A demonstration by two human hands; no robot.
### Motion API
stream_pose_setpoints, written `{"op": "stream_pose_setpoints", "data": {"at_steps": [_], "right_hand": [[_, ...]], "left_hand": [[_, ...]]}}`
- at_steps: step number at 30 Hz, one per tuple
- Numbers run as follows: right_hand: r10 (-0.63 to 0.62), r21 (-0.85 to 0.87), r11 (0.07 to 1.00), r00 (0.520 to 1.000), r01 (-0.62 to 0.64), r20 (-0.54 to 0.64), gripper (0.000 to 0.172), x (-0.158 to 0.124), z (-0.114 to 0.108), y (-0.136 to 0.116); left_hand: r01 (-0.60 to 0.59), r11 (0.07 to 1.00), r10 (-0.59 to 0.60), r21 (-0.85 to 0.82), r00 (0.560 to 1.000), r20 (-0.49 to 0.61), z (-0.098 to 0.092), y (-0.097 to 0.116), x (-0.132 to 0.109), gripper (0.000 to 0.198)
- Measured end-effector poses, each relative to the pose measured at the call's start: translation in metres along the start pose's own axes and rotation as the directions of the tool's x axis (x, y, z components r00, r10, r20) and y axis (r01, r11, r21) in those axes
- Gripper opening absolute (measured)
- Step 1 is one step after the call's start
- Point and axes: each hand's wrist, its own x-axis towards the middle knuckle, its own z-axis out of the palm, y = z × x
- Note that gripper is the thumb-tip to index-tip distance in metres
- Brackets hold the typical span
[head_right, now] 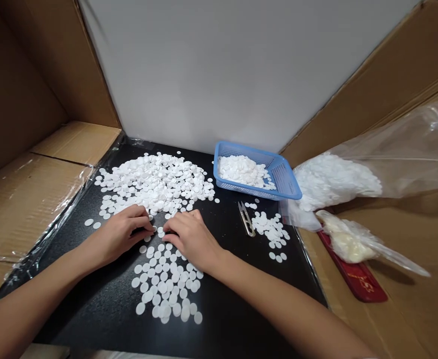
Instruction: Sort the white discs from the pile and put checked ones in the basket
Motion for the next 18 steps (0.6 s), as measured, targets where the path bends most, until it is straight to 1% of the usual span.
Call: {"op": "stream_pose_setpoints", "data": {"at_steps": [1, 4, 5, 7, 9, 11, 13, 14, 16, 18], "right_hand": [[-0.001, -0.008, 1.0, 1.0, 0.002, 0.012, 0.004, 0.004, 0.003, 0.0], [0.003, -0.04, 0.999, 0.998, -0.001, 0.061, 0.016, 0.013, 0.007, 0.003], [0.005, -0.036, 0.999, 0.997, -0.002, 0.079, 0.017, 0.015, 0.006, 0.004], [0.026, 0.008, 1.0, 0.994, -0.027, 0.107, 0.013, 0.018, 0.004, 0.005], [0.091, 0.093, 0.99, 0.989, -0.102, 0.121, 0.009, 0.018, -0.001, 0.005], [0.179, 0.164, 0.966, 0.975, -0.199, 0.128, 0.01, 0.016, -0.006, 0.005], [0.239, 0.158, 0.954, 0.965, -0.255, 0.111, 0.012, 0.01, -0.013, 0.006], [0.24, 0.115, 0.961, 0.966, -0.25, 0.097, 0.012, 0.006, -0.017, 0.006], [0.181, -0.004, 0.983, 0.979, -0.181, 0.098, 0.012, -0.001, -0.025, 0.007], [0.097, -0.086, 0.993, 0.984, -0.084, 0.153, 0.012, -0.007, -0.031, 0.007]], "left_hand": [[0.002, 1.0, -0.002, -0.009, 1.0, 0.015, -0.002, -0.001, 0.0, 0.012], [-0.008, 0.999, 0.01, -0.053, 0.999, 0.049, -0.008, -0.004, 0.0, 0.013], [-0.009, 0.998, 0.012, -0.068, 0.999, 0.049, -0.009, -0.006, 0.0, 0.015], [0.008, 0.996, -0.006, -0.087, 1.0, 0.03, -0.012, -0.009, -0.001, 0.019], [0.044, 0.995, -0.043, -0.094, 0.999, 0.012, -0.015, -0.011, -0.001, 0.018], [0.075, 0.992, -0.075, -0.103, 0.997, 0.008, -0.017, -0.013, -0.001, 0.015], [0.082, 0.991, -0.081, -0.103, 0.997, 0.012, -0.018, -0.013, -0.002, 0.013], [0.079, 0.992, -0.078, -0.097, 0.997, 0.016, -0.018, -0.013, -0.002, 0.013], [0.066, 0.995, -0.063, -0.08, 0.997, 0.032, -0.018, -0.012, -0.002, 0.013], [0.052, 0.996, -0.048, -0.07, 0.998, 0.05, -0.017, -0.01, -0.001, 0.012]]}}
